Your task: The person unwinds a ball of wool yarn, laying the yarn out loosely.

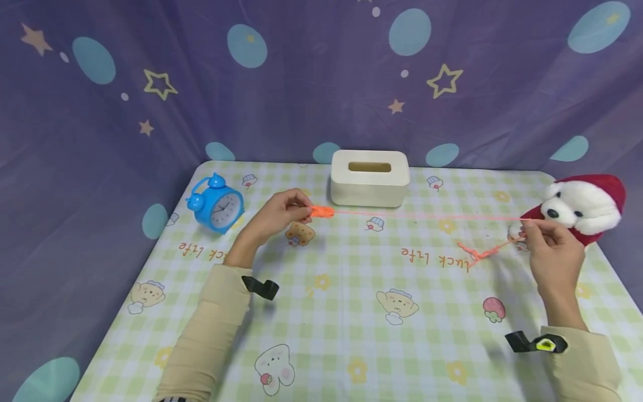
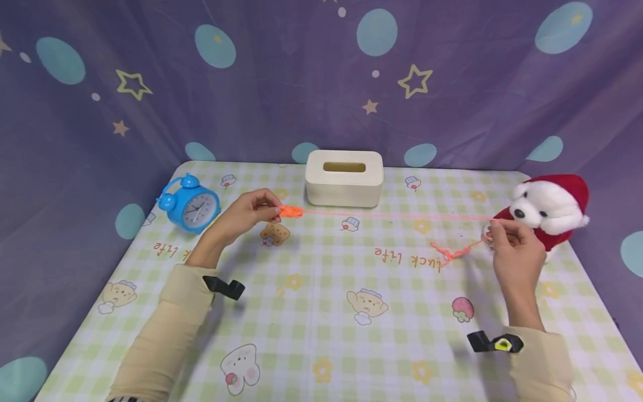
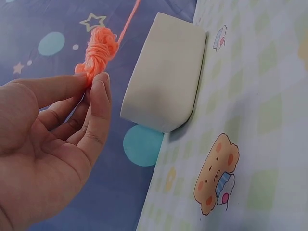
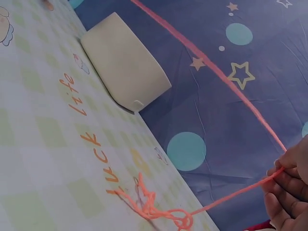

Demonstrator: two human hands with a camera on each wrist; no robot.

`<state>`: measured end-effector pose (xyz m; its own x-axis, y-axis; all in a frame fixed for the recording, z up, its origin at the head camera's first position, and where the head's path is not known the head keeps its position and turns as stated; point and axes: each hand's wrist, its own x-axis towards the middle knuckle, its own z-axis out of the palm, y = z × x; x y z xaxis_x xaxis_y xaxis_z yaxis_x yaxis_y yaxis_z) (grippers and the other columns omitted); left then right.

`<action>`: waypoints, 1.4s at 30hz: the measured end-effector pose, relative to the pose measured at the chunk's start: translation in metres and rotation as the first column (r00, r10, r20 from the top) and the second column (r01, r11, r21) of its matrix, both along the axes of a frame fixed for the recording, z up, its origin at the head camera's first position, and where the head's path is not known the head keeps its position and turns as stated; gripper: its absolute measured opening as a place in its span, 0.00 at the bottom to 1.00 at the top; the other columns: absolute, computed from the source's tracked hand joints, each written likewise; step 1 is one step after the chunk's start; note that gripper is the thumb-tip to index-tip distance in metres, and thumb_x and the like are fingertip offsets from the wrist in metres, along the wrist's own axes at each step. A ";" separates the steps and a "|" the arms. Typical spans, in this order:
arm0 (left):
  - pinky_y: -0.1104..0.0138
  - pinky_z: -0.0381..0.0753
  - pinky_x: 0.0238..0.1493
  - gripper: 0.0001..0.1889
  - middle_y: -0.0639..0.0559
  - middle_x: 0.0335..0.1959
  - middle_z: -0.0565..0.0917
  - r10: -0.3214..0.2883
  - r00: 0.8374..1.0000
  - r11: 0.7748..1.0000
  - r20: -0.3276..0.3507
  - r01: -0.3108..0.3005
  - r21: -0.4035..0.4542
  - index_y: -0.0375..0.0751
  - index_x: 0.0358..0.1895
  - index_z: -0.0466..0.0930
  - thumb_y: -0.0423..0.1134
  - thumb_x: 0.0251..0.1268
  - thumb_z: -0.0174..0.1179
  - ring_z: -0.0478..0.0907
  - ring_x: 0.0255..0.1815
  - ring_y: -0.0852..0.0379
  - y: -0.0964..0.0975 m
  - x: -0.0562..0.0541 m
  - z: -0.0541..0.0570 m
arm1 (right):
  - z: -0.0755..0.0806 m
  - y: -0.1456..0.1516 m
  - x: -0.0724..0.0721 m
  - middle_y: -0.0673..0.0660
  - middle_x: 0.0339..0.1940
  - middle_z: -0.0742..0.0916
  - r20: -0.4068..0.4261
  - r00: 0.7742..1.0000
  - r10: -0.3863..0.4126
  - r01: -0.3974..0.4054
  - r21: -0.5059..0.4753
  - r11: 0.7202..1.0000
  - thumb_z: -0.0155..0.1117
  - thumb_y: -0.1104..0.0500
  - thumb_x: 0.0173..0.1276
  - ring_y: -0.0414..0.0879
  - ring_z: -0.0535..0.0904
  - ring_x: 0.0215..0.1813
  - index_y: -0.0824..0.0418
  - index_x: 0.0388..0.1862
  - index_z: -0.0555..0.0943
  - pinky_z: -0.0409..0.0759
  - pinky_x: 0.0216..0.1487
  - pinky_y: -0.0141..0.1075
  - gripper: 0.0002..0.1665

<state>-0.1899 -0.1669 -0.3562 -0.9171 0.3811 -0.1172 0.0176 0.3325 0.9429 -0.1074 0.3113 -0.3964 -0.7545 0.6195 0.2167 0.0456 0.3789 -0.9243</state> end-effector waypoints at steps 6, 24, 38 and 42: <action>0.62 0.80 0.45 0.07 0.44 0.42 0.81 0.021 1.000 1.000 0.017 -0.021 0.011 0.37 0.42 0.77 0.37 0.68 0.58 0.80 0.38 0.52 -0.003 -0.001 0.001 | 0.001 0.006 0.004 0.34 0.25 0.85 -0.045 0.999 -0.023 0.020 -0.065 0.998 0.66 0.59 0.65 0.26 0.78 0.26 0.59 0.39 0.85 0.72 0.27 0.15 0.06; 0.67 0.80 0.37 0.06 0.42 0.41 0.81 0.019 1.000 1.000 -0.010 -0.019 0.000 0.36 0.42 0.77 0.35 0.67 0.58 0.81 0.39 0.47 -0.007 -0.001 0.004 | -0.001 0.026 0.016 0.29 0.21 0.80 0.049 0.987 -0.153 0.155 -0.046 0.987 0.63 0.56 0.67 0.23 0.75 0.27 0.44 0.34 0.82 0.66 0.23 0.15 0.05; 0.64 0.82 0.42 0.07 0.36 0.42 0.81 0.016 1.000 0.999 -0.008 -0.016 -0.030 0.37 0.45 0.76 0.36 0.69 0.57 0.80 0.45 0.39 -0.010 -0.002 0.005 | -0.006 0.038 0.035 0.25 0.19 0.75 0.199 0.959 -0.200 0.193 0.053 0.980 0.60 0.51 0.69 0.20 0.70 0.24 0.38 0.33 0.77 0.64 0.24 0.14 0.05; 0.61 0.82 0.44 0.07 0.37 0.41 0.82 0.016 1.000 0.999 -0.011 -0.016 -0.030 0.37 0.44 0.76 0.36 0.69 0.57 0.82 0.40 0.49 -0.009 -0.002 0.006 | -0.011 0.039 0.036 0.21 0.16 0.71 0.347 0.927 -0.146 0.088 0.177 0.980 0.58 0.48 0.69 0.18 0.67 0.22 0.49 0.40 0.80 0.64 0.22 0.16 0.08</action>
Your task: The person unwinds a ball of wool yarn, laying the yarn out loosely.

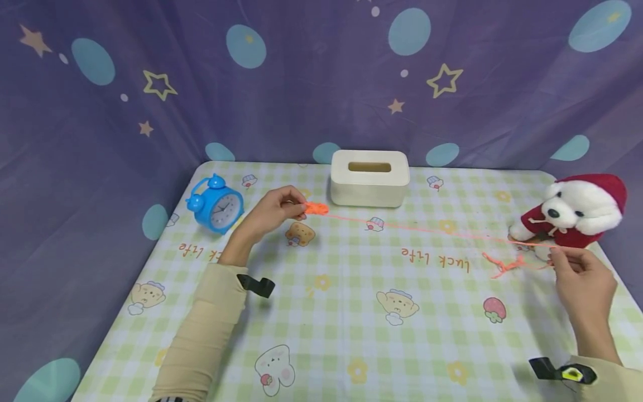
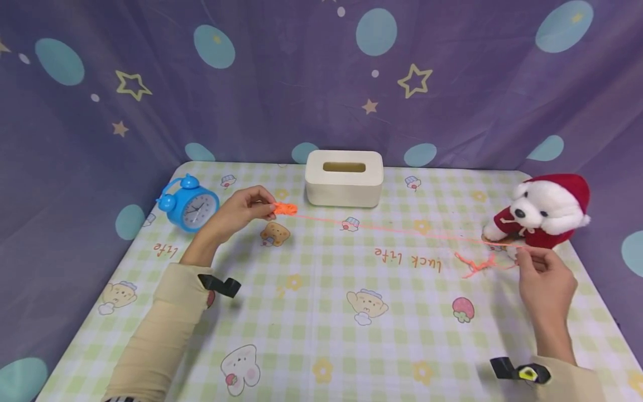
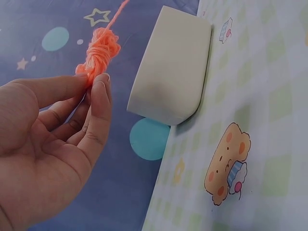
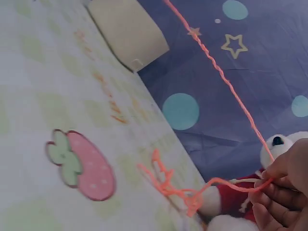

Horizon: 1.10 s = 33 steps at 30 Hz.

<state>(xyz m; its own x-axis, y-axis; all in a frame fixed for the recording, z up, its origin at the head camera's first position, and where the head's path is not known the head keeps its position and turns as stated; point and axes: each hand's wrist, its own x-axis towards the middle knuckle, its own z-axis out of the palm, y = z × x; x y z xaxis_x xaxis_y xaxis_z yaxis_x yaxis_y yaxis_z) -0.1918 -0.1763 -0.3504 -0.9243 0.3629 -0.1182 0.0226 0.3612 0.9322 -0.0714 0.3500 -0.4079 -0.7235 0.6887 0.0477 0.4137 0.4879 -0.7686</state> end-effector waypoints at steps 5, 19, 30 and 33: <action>0.62 0.81 0.42 0.06 0.39 0.41 0.81 -0.006 1.000 1.000 -0.005 0.006 0.016 0.36 0.43 0.77 0.34 0.68 0.58 0.82 0.38 0.50 0.003 0.000 0.002 | -0.010 0.000 0.001 0.21 0.17 0.72 0.089 0.975 0.205 -0.215 0.117 0.970 0.57 0.48 0.70 0.16 0.65 0.22 0.64 0.47 0.81 0.65 0.23 0.21 0.21; 0.66 0.79 0.33 0.05 0.40 0.36 0.82 -0.061 0.998 0.998 -0.012 0.062 0.024 0.37 0.41 0.77 0.35 0.69 0.57 0.80 0.35 0.52 0.016 0.003 0.005 | -0.024 -0.027 -0.007 0.67 0.38 0.85 0.182 0.881 0.437 -0.473 0.275 0.837 0.57 0.54 0.71 0.52 0.78 0.36 0.66 0.47 0.80 0.66 0.33 0.37 0.17; 0.62 0.79 0.36 0.04 0.40 0.38 0.82 -0.083 0.996 0.996 -0.027 0.084 0.021 0.40 0.40 0.78 0.37 0.69 0.57 0.80 0.40 0.44 0.020 0.002 0.003 | -0.007 -0.061 -0.025 0.65 0.41 0.85 0.067 0.838 0.541 -0.533 0.310 0.787 0.59 0.56 0.70 0.52 0.80 0.40 0.65 0.44 0.81 0.70 0.37 0.33 0.14; 0.58 0.82 0.42 0.05 0.43 0.39 0.82 -0.091 0.995 0.996 -0.032 0.091 0.022 0.39 0.41 0.77 0.36 0.69 0.56 0.81 0.40 0.47 0.020 0.002 0.003 | -0.003 -0.084 -0.035 0.64 0.41 0.85 -0.006 0.808 0.589 -0.557 0.316 0.768 0.60 0.57 0.69 0.57 0.80 0.43 0.66 0.44 0.81 0.72 0.41 0.37 0.13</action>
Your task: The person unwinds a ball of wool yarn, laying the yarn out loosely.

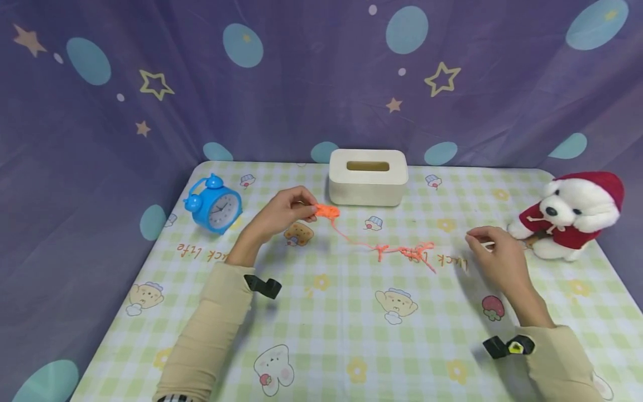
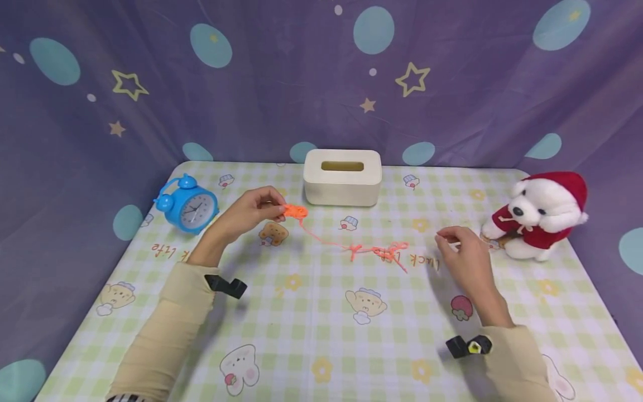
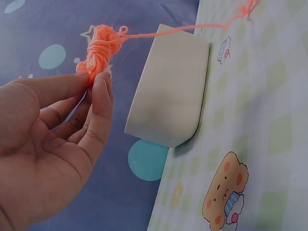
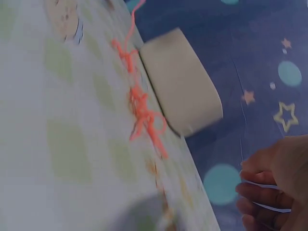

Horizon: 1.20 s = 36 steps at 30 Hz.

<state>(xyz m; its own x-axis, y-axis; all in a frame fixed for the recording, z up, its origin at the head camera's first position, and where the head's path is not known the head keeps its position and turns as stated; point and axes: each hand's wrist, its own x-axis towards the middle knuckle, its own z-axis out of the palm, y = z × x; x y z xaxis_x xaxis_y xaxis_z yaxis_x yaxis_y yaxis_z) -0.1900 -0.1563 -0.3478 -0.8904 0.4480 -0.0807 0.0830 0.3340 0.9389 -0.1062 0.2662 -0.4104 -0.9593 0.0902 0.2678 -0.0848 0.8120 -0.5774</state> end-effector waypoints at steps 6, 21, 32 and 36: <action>0.56 0.82 0.45 0.06 0.36 0.42 0.81 -0.018 1.000 1.000 0.000 0.018 0.005 0.36 0.44 0.76 0.35 0.70 0.56 0.82 0.39 0.51 0.001 0.001 0.001 | 0.006 -0.056 -0.022 0.60 0.42 0.85 -0.097 0.984 0.153 -0.162 -0.094 0.982 0.62 0.59 0.68 0.52 0.81 0.42 0.64 0.45 0.81 0.77 0.44 0.43 0.10; 0.59 0.83 0.40 0.06 0.41 0.38 0.83 0.003 1.000 1.000 0.005 -0.003 0.008 0.36 0.41 0.77 0.36 0.69 0.57 0.83 0.36 0.50 0.006 0.000 0.002 | -0.008 -0.171 -0.044 0.55 0.44 0.86 -0.127 0.844 0.522 -0.536 -0.247 0.807 0.66 0.59 0.66 0.48 0.83 0.46 0.63 0.48 0.81 0.82 0.49 0.43 0.14; 0.59 0.83 0.45 0.06 0.42 0.41 0.82 -0.015 1.000 1.000 -0.014 0.015 -0.004 0.37 0.43 0.76 0.36 0.70 0.55 0.82 0.40 0.49 0.005 0.003 0.002 | 0.015 -0.196 -0.021 0.56 0.35 0.88 -0.128 0.835 0.536 -0.524 -0.485 0.700 0.62 0.60 0.69 0.48 0.84 0.37 0.60 0.41 0.83 0.81 0.41 0.32 0.06; 0.60 0.83 0.42 0.05 0.43 0.38 0.83 -0.001 1.000 1.000 -0.014 0.001 -0.013 0.38 0.42 0.77 0.36 0.70 0.56 0.82 0.38 0.49 0.004 0.003 0.002 | 0.042 -0.193 -0.008 0.61 0.32 0.86 -0.135 0.838 0.528 -0.508 -0.544 0.667 0.60 0.65 0.69 0.52 0.83 0.35 0.64 0.39 0.82 0.79 0.38 0.32 0.05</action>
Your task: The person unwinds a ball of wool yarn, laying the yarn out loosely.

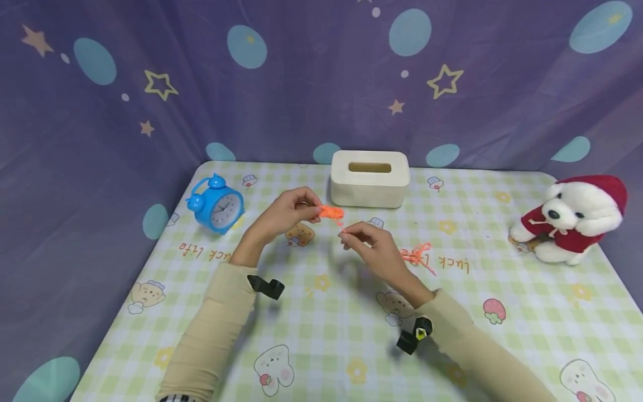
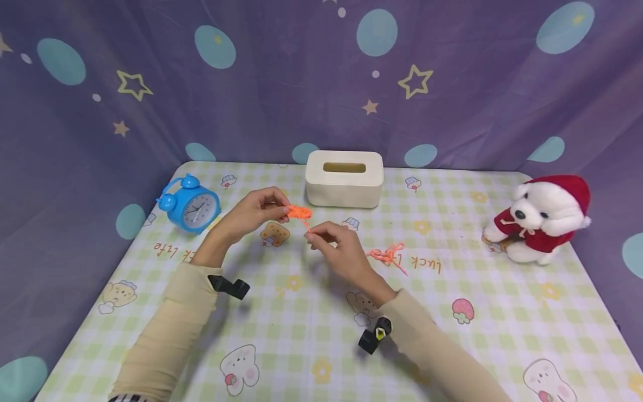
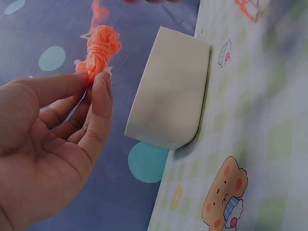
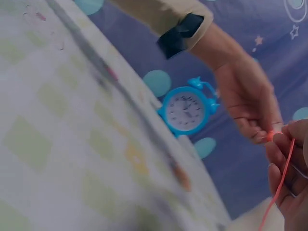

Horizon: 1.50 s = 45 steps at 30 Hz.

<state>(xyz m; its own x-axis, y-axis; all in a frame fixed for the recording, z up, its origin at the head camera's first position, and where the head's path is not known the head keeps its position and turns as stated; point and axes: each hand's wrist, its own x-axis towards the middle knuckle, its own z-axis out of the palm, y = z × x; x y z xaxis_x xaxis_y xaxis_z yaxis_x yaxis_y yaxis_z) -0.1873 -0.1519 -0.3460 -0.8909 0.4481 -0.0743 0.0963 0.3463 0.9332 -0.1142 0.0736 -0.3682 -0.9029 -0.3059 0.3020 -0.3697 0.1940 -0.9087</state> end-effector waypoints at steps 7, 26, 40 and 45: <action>0.62 0.82 0.42 0.05 0.42 0.39 0.83 0.009 1.000 1.000 0.014 -0.009 0.001 0.38 0.42 0.76 0.36 0.70 0.56 0.82 0.38 0.50 -0.002 -0.001 -0.001 | -0.001 0.029 -0.015 0.68 0.36 0.84 -0.026 0.996 -0.089 0.082 -0.180 0.980 0.57 0.67 0.70 0.44 0.83 0.35 0.72 0.42 0.80 0.83 0.43 0.33 0.08; 0.62 0.80 0.39 0.04 0.45 0.35 0.82 0.026 0.999 1.000 0.031 -0.026 0.000 0.40 0.39 0.77 0.37 0.69 0.57 0.80 0.40 0.45 -0.006 0.001 0.001 | -0.016 0.101 -0.028 0.50 0.30 0.86 -0.033 0.920 -0.390 0.363 -0.298 0.883 0.61 0.63 0.68 0.39 0.83 0.31 0.75 0.41 0.80 0.82 0.39 0.27 0.13; 0.58 0.79 0.39 0.06 0.40 0.37 0.82 0.023 0.999 1.000 0.038 -0.023 -0.009 0.38 0.41 0.77 0.37 0.70 0.56 0.80 0.37 0.50 -0.008 -0.001 0.000 | -0.014 0.138 -0.021 0.53 0.27 0.86 -0.020 0.881 -0.473 0.408 -0.473 0.780 0.61 0.66 0.67 0.42 0.81 0.29 0.77 0.38 0.80 0.80 0.38 0.27 0.11; 0.55 0.81 0.43 0.06 0.36 0.41 0.81 0.013 0.999 1.000 0.044 -0.013 0.011 0.37 0.42 0.76 0.37 0.70 0.56 0.81 0.38 0.50 -0.009 -0.001 0.000 | -0.014 0.150 -0.020 0.54 0.26 0.85 -0.015 0.867 -0.498 0.415 -0.532 0.738 0.61 0.68 0.67 0.42 0.81 0.28 0.79 0.38 0.79 0.79 0.38 0.28 0.10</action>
<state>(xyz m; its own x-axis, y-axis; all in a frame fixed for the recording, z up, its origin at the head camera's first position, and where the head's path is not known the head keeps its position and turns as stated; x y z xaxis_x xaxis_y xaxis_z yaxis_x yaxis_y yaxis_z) -0.1880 -0.1606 -0.3465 -0.8928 0.4374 -0.1080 0.0511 0.3364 0.9403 -0.1346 0.2241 -0.3826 -0.8261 0.3618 0.4320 -0.4911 -0.0864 -0.8668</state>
